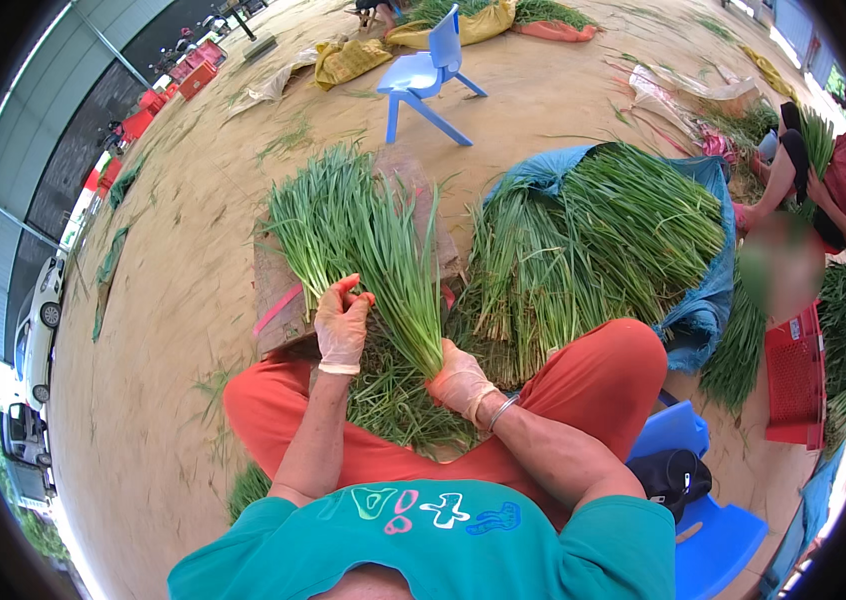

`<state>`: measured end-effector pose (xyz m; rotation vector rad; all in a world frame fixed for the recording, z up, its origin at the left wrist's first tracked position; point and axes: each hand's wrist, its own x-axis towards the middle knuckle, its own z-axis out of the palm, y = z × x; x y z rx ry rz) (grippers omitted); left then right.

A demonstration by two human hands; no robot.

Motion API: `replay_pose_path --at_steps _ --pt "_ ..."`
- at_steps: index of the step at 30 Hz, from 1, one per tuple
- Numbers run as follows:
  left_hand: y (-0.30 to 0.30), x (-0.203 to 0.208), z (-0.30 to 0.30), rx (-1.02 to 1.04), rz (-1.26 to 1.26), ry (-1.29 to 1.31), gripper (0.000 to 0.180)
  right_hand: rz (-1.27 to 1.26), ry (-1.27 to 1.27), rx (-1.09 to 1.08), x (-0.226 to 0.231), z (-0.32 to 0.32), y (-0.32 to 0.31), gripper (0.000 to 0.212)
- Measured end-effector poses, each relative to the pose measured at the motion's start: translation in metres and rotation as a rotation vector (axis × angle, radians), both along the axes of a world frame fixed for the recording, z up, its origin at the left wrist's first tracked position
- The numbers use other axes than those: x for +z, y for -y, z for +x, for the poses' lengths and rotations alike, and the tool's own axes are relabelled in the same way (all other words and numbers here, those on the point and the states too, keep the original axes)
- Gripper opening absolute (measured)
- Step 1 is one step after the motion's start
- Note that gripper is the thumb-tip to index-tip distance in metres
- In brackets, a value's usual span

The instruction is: The person sorts through a pile of green leaves by hand, removes individual stems, gathers the remaining leaves into a bundle, and ties the bundle with a thin red strip.

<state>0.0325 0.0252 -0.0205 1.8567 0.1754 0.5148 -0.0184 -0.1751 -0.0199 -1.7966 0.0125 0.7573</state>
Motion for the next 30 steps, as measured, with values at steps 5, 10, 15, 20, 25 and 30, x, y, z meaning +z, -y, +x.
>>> replay_pose_path --at_steps 5,10,15,20,25,30 --pt "-0.013 -0.01 0.041 -0.147 0.158 -0.09 0.008 -0.085 0.359 -0.002 -0.035 -0.004 -0.003 0.043" --pt "-0.018 0.04 0.031 -0.111 -0.574 -0.218 0.01 0.025 -0.052 -0.068 -0.012 0.003 0.005 0.041" --pt "0.024 0.03 -0.008 -0.309 0.188 -0.176 0.014 -0.012 0.114 -0.048 -0.019 0.001 0.001 0.034" --pt "0.026 0.005 -0.02 -0.288 0.108 -0.077 0.012 -0.048 0.116 -0.004 -0.013 0.003 0.0 0.034" --pt "0.007 0.029 0.001 -0.324 -0.453 -0.118 0.023 -0.176 0.2 0.002 -0.032 0.006 0.007 0.037" --pt "0.017 0.032 0.01 -0.295 0.524 -0.182 0.039 -0.388 0.387 0.094 -0.051 0.007 -0.001 0.037"
